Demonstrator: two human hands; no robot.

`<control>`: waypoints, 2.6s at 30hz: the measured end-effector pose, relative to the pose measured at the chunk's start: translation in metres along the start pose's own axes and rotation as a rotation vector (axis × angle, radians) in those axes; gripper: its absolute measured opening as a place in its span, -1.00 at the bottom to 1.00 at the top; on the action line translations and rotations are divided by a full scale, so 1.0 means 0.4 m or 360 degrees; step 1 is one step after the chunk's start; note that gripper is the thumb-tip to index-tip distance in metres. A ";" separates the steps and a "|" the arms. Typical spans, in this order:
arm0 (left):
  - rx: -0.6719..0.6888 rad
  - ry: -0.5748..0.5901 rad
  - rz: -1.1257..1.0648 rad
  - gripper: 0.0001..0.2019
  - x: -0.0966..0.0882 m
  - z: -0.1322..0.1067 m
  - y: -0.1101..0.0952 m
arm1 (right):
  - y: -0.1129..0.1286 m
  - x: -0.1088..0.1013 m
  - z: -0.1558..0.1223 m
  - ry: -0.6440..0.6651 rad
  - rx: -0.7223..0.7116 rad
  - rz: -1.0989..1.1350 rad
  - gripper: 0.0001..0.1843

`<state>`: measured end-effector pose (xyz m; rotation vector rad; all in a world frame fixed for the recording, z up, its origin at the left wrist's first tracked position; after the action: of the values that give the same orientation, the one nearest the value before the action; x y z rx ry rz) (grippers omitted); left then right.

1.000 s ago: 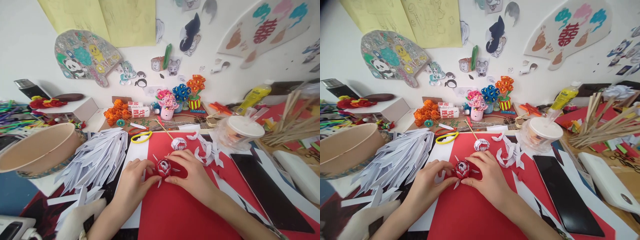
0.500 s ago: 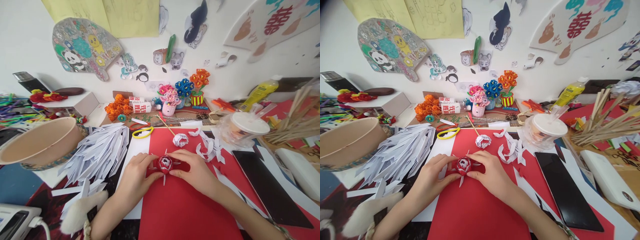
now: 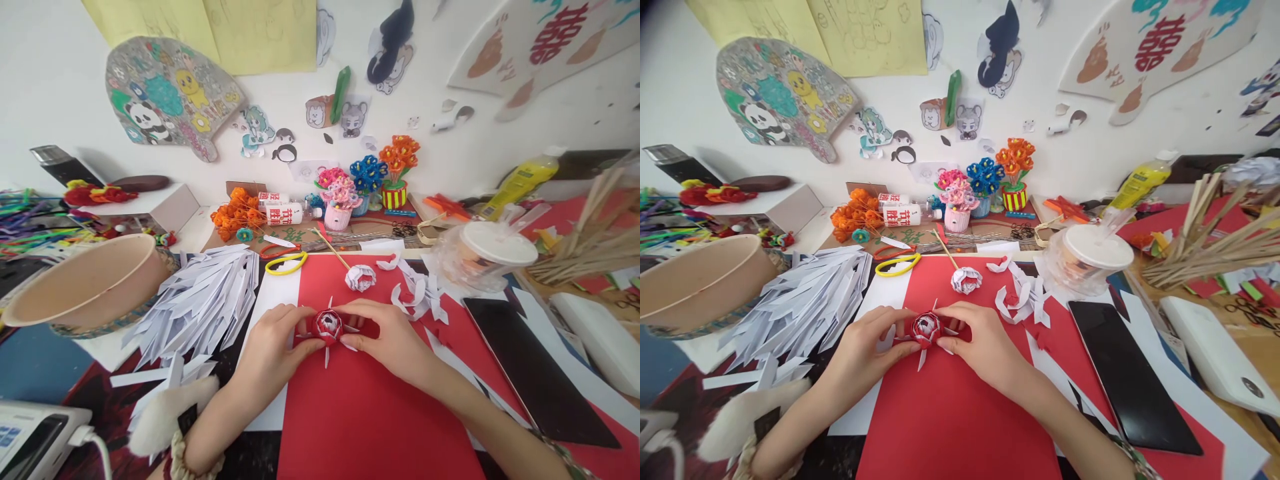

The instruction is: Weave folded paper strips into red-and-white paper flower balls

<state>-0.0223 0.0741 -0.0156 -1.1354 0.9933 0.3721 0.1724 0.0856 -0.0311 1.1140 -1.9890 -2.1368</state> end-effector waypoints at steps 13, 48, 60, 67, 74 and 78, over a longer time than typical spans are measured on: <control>-0.0040 0.0012 -0.0167 -0.63 -0.025 0.000 0.006 | 0.000 -0.010 -0.007 0.0003 0.0174 0.0252 -0.50; 0.0681 0.0019 0.0809 -0.79 0.026 -0.006 -0.047 | 0.040 0.031 -0.031 -0.0401 -0.0767 -0.1509 -0.85; 0.0509 -0.0071 0.0775 -0.75 0.016 0.001 -0.043 | 0.045 0.041 -0.024 -0.0566 -0.0822 -0.1541 -0.72; 0.0538 -0.0095 0.0741 -0.77 0.026 0.005 -0.050 | 0.043 0.043 -0.022 -0.0604 -0.0802 -0.1528 -0.78; 0.0653 -0.0024 0.0849 -0.65 0.025 0.017 -0.062 | 0.041 0.043 -0.019 -0.0624 -0.0804 -0.1466 -0.71; 0.0672 -0.0212 0.0625 -0.79 0.005 0.011 -0.068 | 0.057 0.029 -0.033 -0.0733 -0.0879 -0.1278 -0.80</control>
<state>-0.0003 0.0661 -0.0012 -0.5262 1.1125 0.5152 0.1602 0.0645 -0.0158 1.5620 -0.9127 -3.2858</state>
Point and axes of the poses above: each hand's wrist, its own z-axis towards the middle knuckle, its own x-axis out of the palm, y = z × x, the point moved 3 cm from there along z, towards the middle knuckle, and after that the axes turned 10 degrees about y, right-handed, at the moved point
